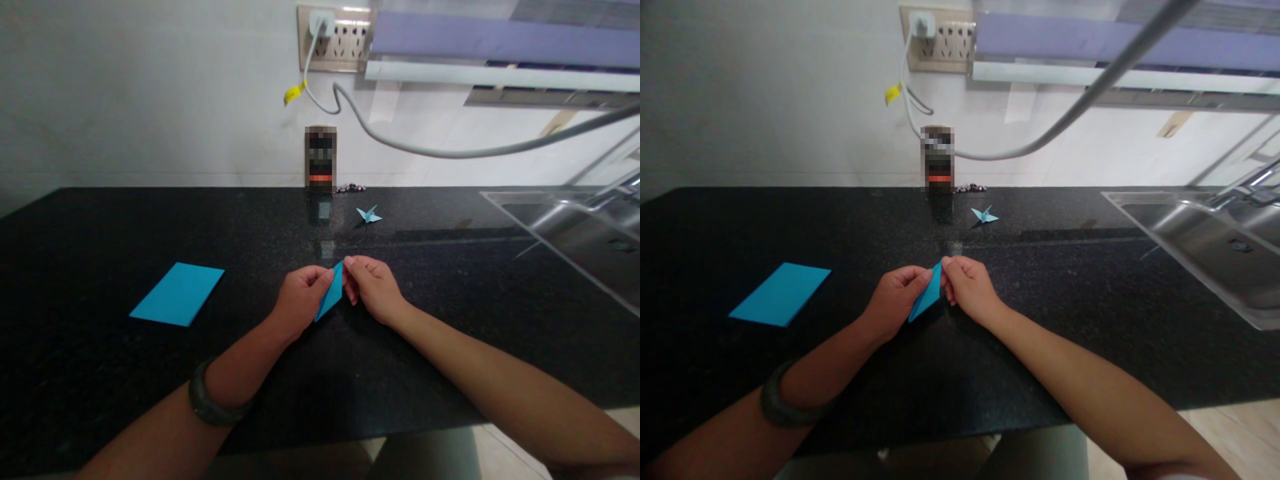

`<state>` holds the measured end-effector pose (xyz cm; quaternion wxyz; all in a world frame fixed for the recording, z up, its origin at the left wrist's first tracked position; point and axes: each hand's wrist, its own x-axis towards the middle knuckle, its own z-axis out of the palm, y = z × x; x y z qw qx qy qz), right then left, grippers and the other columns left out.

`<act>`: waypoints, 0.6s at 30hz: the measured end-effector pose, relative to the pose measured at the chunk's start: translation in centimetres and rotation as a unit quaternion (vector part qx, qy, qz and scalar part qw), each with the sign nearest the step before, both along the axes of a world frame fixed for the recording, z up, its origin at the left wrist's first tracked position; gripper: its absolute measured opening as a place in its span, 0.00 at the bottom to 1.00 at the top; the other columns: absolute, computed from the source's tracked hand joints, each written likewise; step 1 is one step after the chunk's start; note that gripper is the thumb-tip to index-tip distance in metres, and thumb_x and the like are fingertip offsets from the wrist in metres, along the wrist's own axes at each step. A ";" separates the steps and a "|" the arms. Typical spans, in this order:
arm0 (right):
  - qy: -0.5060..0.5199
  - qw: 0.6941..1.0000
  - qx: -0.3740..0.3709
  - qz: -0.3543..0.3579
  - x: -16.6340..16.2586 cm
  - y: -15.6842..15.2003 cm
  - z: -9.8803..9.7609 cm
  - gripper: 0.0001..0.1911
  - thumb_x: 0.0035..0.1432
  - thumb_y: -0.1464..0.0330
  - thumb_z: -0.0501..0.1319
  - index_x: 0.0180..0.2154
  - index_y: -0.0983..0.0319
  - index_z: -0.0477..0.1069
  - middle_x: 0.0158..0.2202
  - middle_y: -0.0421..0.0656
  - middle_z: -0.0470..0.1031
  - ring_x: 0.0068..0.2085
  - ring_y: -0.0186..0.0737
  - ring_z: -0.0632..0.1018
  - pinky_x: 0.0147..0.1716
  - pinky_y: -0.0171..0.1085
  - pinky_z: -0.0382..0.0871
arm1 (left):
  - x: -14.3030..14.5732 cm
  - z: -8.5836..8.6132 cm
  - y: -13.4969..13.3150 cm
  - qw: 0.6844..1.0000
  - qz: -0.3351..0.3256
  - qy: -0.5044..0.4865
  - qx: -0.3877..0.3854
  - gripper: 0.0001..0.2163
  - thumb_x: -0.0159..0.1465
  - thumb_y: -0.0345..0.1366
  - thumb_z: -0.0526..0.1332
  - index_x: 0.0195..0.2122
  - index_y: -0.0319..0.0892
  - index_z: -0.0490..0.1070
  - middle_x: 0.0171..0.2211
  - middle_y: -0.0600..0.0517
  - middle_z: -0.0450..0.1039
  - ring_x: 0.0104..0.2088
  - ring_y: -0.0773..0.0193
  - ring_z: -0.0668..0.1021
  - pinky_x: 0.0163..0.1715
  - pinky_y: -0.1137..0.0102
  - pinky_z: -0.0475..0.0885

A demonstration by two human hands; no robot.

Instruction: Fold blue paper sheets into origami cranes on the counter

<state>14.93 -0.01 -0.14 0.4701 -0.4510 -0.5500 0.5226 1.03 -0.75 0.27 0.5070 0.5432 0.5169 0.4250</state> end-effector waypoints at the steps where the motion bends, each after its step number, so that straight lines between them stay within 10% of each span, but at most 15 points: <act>1: -0.001 1.000 -0.001 -0.001 0.0 -0.1 0.1 0.16 0.53 0.59 0.56 0.21 0.62 0.63 0.11 0.32 0.60 0.13 0.26 0.61 0.12 0.28 0.54 | 0.0 0.0 0.0 1.000 -0.001 0.003 0.003 0.12 0.54 0.43 0.59 0.23 0.39 0.71 0.19 0.56 0.65 0.21 0.70 0.64 0.22 0.74 0.60; 18: 0.028 0.999 -0.041 0.018 0.2 0.5 0.1 0.17 0.47 0.58 0.62 0.19 0.62 0.62 0.10 0.32 0.60 0.11 0.25 0.58 0.11 0.28 0.49 | -0.1 -0.2 0.0 0.999 -0.028 0.021 0.016 0.12 0.54 0.42 0.59 0.24 0.38 0.71 0.18 0.56 0.65 0.20 0.71 0.65 0.21 0.74 0.60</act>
